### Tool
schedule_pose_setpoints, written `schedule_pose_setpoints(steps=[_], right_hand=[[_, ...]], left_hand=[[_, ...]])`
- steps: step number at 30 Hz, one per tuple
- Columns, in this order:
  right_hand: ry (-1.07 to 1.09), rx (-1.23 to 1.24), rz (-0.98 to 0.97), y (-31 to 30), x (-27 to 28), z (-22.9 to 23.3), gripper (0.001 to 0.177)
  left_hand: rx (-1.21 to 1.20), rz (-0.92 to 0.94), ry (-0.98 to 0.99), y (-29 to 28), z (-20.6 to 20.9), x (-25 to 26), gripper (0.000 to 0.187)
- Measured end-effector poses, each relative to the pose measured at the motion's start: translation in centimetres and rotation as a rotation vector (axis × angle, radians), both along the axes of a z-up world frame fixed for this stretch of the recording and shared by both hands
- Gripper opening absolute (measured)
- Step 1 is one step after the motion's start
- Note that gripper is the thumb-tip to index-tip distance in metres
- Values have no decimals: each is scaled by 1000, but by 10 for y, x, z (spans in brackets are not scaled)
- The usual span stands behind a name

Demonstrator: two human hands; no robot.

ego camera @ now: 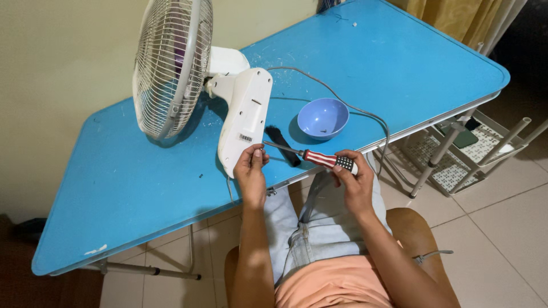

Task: The person uses a screwdriver to remove screws from the base of a white electric fan. They place the removed screws into a small blue bowl on the table. The fan remains on the table throughout the clip.

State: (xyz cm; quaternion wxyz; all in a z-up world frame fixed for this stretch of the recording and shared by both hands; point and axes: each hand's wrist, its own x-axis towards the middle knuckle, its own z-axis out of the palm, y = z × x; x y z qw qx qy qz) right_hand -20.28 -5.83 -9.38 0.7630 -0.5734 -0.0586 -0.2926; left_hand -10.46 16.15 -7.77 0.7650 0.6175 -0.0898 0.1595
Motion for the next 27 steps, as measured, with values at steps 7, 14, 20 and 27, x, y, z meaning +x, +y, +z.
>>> schedule_pose_setpoints(steps=[7, 14, 20, 27], right_hand=[[43, -24, 30, -5, -1, 0, 26], [127, -75, 18, -7, -2, 0, 25], [155, -113, 21, -13, -4, 0, 27], [175, -145, -5, -14, -5, 0, 27]], left_hand=[[-51, -81, 42, 4, 0, -1, 20], [-29, -63, 45, 3, 3, -3, 20], [-9, -57, 55, 2, 5, -5, 20], [-22, -61, 66, 3, 3, -3, 25]])
